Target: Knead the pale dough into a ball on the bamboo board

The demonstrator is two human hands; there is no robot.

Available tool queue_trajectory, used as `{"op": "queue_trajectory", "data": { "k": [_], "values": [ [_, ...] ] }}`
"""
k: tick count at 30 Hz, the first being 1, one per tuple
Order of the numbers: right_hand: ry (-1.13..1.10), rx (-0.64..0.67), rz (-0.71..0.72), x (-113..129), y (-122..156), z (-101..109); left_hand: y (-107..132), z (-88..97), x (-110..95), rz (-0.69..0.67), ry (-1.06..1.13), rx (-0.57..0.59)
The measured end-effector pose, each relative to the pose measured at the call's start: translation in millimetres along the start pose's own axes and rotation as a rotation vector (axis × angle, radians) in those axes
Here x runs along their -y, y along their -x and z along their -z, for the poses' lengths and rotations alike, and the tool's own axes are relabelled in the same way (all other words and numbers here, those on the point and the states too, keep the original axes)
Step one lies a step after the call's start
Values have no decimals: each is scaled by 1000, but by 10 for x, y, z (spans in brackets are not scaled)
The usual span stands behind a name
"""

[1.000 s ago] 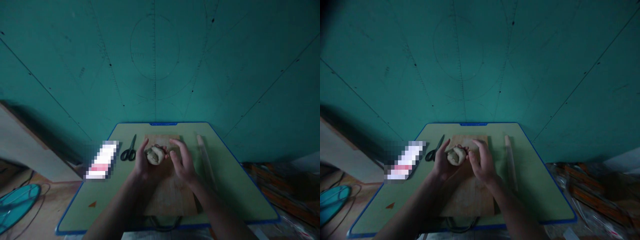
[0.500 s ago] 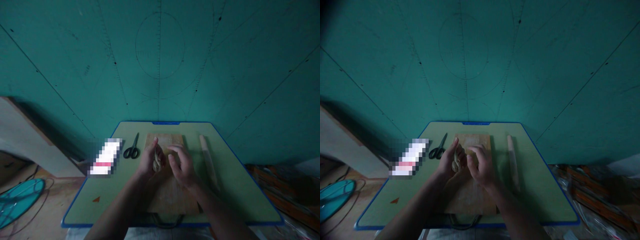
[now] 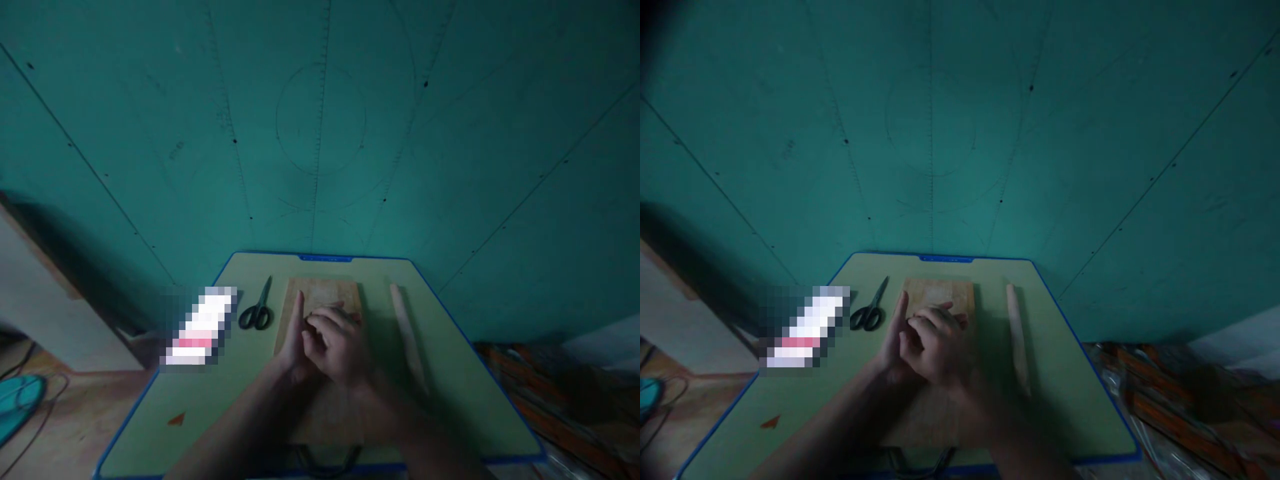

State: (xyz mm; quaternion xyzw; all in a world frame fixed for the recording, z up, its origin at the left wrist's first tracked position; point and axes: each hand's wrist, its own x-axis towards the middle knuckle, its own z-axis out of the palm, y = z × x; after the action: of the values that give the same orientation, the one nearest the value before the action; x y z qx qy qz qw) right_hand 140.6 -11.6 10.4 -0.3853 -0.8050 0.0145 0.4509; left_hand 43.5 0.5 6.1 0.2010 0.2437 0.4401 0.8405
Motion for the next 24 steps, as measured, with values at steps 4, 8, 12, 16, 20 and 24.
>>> {"op": "queue_trajectory", "data": {
  "k": [4,8,12,16,20,24],
  "values": [
    [-138,-43,-194,-127,-117,81,-29,47,-18,69,142,101],
    [-418,-141,-462,-246,-235,115,-73,59,-67,-22,133,45],
    [-617,-188,-572,-274,-290,43,-110,36,-11,-111,65,-89],
    [-727,-206,-646,-320,-303,19,-112,-13,70,-194,-126,-155],
    [-748,-275,-694,-438,-299,46,-82,-24,105,-242,-337,-132],
    [-603,-294,-730,-497,-256,35,-96,15,137,-160,-302,-2]
  ]
}}
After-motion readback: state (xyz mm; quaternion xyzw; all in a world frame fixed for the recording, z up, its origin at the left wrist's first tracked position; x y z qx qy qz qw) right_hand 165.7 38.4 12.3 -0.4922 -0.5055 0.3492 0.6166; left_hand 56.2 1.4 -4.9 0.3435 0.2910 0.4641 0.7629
